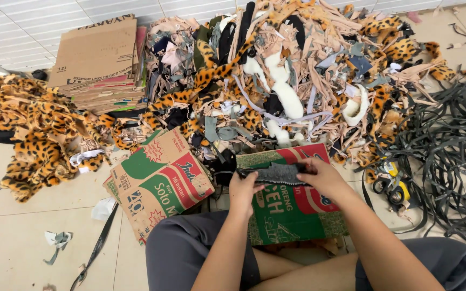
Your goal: Sorting leopard-print fabric scraps and placing them into cardboard boxes
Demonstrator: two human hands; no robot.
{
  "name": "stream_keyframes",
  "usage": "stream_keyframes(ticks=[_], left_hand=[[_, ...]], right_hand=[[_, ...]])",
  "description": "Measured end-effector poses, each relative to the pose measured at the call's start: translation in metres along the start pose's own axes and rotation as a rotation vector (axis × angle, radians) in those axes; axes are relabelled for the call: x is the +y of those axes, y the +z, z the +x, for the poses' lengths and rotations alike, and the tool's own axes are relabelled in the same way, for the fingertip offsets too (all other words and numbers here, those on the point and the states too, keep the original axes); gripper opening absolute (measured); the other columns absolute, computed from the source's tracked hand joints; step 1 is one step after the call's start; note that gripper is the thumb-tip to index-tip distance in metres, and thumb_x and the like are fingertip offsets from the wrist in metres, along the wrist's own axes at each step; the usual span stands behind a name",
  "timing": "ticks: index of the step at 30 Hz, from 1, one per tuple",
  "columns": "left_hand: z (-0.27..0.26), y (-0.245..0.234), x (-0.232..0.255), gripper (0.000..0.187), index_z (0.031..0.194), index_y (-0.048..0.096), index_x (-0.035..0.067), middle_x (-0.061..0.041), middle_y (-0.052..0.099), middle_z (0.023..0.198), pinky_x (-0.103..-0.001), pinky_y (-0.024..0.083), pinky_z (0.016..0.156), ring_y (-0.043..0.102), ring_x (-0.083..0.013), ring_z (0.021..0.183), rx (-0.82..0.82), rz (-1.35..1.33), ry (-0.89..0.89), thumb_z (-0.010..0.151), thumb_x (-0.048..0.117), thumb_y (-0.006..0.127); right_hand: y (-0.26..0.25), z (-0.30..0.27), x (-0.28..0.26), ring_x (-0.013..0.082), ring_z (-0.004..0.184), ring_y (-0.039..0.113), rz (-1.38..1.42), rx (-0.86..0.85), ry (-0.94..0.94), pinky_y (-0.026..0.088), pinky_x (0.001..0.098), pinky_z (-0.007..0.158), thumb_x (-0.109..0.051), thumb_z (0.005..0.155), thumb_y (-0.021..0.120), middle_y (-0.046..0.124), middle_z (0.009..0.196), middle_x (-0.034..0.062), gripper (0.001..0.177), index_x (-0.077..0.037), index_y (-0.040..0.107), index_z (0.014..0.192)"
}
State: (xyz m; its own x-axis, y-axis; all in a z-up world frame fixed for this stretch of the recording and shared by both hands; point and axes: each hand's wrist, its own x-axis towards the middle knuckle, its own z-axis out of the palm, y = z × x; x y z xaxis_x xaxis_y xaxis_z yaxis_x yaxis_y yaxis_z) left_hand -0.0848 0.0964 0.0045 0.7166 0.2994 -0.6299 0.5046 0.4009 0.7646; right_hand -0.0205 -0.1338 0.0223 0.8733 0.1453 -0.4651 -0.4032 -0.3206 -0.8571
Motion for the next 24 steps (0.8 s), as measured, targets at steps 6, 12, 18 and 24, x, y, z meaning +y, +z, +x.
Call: stream_keyframes(ticks=[6,12,18,24], left_hand=[[0.011,-0.006,0.037,0.022,0.118,0.060,0.008,-0.010,0.069,0.087,-0.025,0.055,0.056,0.070,-0.0111,0.070,0.077,0.537,0.271,0.100,0.020,0.064],[-0.001,-0.019,0.043,0.018,0.116,0.065,0.002,-0.014,0.056,0.111,-0.045,0.061,0.080,0.067,-0.0344,0.099,0.117,0.798,0.581,0.101,0.011,0.061],[0.001,-0.005,-0.036,0.015,0.091,0.072,0.008,-0.010,0.060,0.085,-0.040,0.053,0.070,0.062,-0.0283,0.082,0.047,1.313,1.075,0.092,0.013,0.058],[0.014,-0.013,-0.030,0.010,0.085,0.070,0.007,-0.010,0.059,0.086,-0.038,0.057,0.066,0.064,-0.0300,0.084,0.091,1.261,0.946,0.083,0.010,0.061]], right_hand=[[0.011,0.049,0.004,0.0203,0.119,0.067,-0.659,0.223,-0.013,0.055,0.0397,0.097,-0.042,0.081,0.080,0.075,0.118,-0.0051,0.050,-0.037,0.064,0.128],[0.035,0.012,-0.034,0.0284,0.120,0.062,-1.077,0.270,-0.309,0.050,0.0450,0.101,-0.037,0.083,0.077,0.067,0.117,0.0008,0.038,-0.034,0.070,0.120],[0.070,0.038,-0.006,0.0212,0.107,0.061,-1.156,0.325,-0.568,0.051,0.0374,0.090,-0.037,0.089,0.068,0.063,0.102,-0.0036,0.013,-0.035,0.078,0.098],[0.139,0.084,-0.040,0.0294,0.092,0.070,-1.034,0.148,-0.718,0.056,0.0424,0.077,-0.030,0.085,0.070,0.072,0.089,0.0041,0.013,-0.027,0.081,0.091]])
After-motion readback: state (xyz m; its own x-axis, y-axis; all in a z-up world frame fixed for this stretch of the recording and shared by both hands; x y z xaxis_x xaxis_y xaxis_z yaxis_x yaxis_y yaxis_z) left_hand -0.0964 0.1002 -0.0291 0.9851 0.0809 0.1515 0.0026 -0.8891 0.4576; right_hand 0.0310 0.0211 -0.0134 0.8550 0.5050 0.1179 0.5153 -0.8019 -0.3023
